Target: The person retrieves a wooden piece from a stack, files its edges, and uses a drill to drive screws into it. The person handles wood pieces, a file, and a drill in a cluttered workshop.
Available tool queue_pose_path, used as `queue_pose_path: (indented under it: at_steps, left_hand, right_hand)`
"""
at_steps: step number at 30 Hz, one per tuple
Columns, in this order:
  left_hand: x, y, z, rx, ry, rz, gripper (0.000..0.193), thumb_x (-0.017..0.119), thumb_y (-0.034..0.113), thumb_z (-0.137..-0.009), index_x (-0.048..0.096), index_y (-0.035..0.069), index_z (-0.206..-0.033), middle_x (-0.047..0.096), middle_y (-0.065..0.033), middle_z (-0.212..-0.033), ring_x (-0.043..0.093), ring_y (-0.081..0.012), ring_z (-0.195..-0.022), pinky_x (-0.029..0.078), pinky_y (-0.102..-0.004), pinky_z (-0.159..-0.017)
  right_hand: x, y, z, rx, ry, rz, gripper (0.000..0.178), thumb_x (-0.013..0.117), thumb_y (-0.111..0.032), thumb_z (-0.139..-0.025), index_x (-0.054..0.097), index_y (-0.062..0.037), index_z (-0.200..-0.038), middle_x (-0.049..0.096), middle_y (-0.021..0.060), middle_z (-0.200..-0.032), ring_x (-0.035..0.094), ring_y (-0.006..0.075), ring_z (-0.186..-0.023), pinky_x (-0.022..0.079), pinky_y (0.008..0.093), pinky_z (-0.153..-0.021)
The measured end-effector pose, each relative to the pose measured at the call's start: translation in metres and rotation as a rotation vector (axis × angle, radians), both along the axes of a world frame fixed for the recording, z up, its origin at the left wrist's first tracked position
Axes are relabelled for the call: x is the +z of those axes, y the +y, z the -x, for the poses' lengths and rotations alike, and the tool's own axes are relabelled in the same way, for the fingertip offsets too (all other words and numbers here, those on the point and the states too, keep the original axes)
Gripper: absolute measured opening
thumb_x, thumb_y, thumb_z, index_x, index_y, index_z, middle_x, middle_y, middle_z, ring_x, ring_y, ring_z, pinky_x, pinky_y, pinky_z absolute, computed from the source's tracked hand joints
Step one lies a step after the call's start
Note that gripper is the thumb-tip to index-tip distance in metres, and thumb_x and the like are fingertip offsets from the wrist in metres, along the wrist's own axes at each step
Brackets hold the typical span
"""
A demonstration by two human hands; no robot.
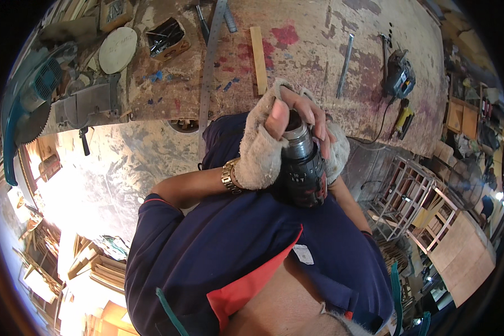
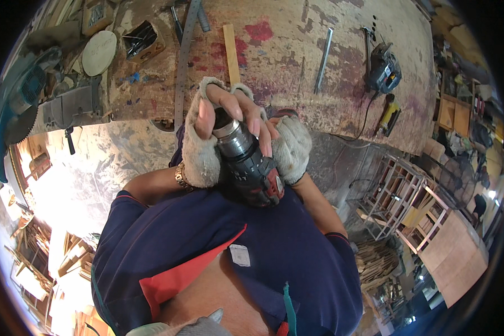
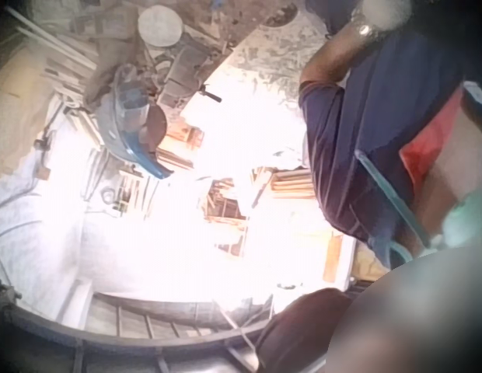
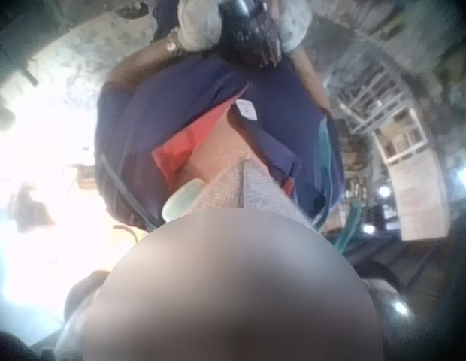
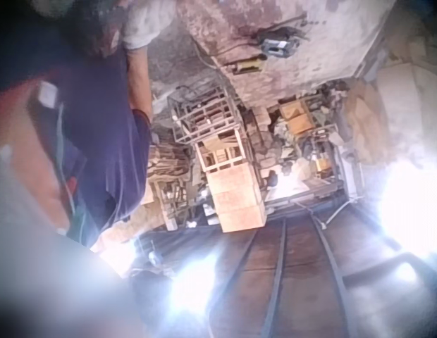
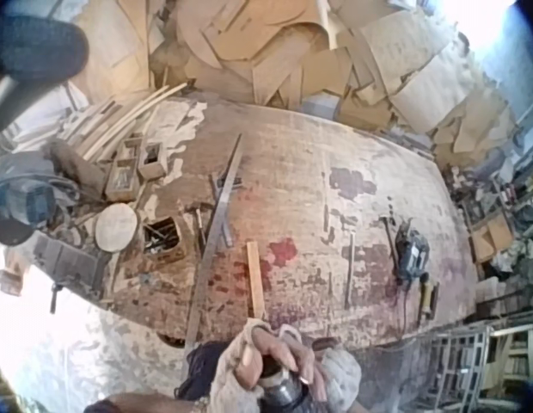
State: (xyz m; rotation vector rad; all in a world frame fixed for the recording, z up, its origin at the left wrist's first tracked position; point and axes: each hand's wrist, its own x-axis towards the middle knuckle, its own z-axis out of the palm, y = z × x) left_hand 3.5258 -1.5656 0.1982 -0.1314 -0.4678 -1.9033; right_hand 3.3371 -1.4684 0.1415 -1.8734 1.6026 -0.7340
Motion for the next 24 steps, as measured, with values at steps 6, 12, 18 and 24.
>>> queue_pose_path:
  at_steps: [6, 12, 18, 24]
  left_hand:
    - [-0.005, -0.005, -0.003, -0.02, -0.03, 0.118, 0.041, 0.047, 0.045, -0.107, 0.056, 0.005, -0.111, 0.063, -0.0179, -0.091, 0.071, -0.0355, -0.076, 0.054, -0.0573, -0.084]
    - [0.035, 0.009, -0.011, 0.089, -0.554, -0.08, 0.036, 0.066, -0.008, -0.087, 0.039, 0.013, -0.099, 0.059, -0.0097, -0.078, 0.063, -0.0215, -0.064, 0.055, -0.0454, -0.078]
    - [0.041, 0.013, -0.016, 0.073, -0.599, -0.11, 0.036, 0.064, -0.007, -0.089, 0.037, 0.013, -0.103, 0.058, -0.0083, -0.075, 0.064, -0.021, -0.064, 0.056, -0.0424, -0.074]
    - [0.04, 0.014, -0.013, 0.095, -0.577, -0.102, 0.036, 0.065, -0.005, -0.09, 0.036, 0.013, -0.102, 0.059, -0.0089, -0.076, 0.064, -0.0215, -0.064, 0.056, -0.0428, -0.074]
  right_hand:
    - [-0.005, -0.001, -0.002, 0.01, -0.088, -0.049, 0.038, 0.061, -0.029, -0.089, 0.069, -0.0058, -0.118, 0.069, 0.0119, -0.116, 0.063, 0.0345, -0.111, 0.046, 0.0446, -0.099]
    - [-0.007, 0.004, 0.002, 0.1, 0.025, -0.007, 0.039, 0.059, -0.027, -0.09, 0.066, -0.0057, -0.121, 0.067, 0.0115, -0.119, 0.06, 0.0329, -0.115, 0.043, 0.0437, -0.103]
    - [-0.023, 0.01, 0.002, 0.048, 0.014, -0.078, 0.036, 0.061, -0.025, -0.088, 0.066, -0.0057, -0.118, 0.067, 0.011, -0.112, 0.061, 0.0321, -0.11, 0.045, 0.0431, -0.099]
    - [-0.031, 0.017, 0.007, -0.059, -0.233, -0.239, 0.037, 0.063, -0.024, -0.089, 0.063, -0.0046, -0.12, 0.066, 0.0084, -0.104, 0.061, 0.0288, -0.103, 0.046, 0.0398, -0.094]
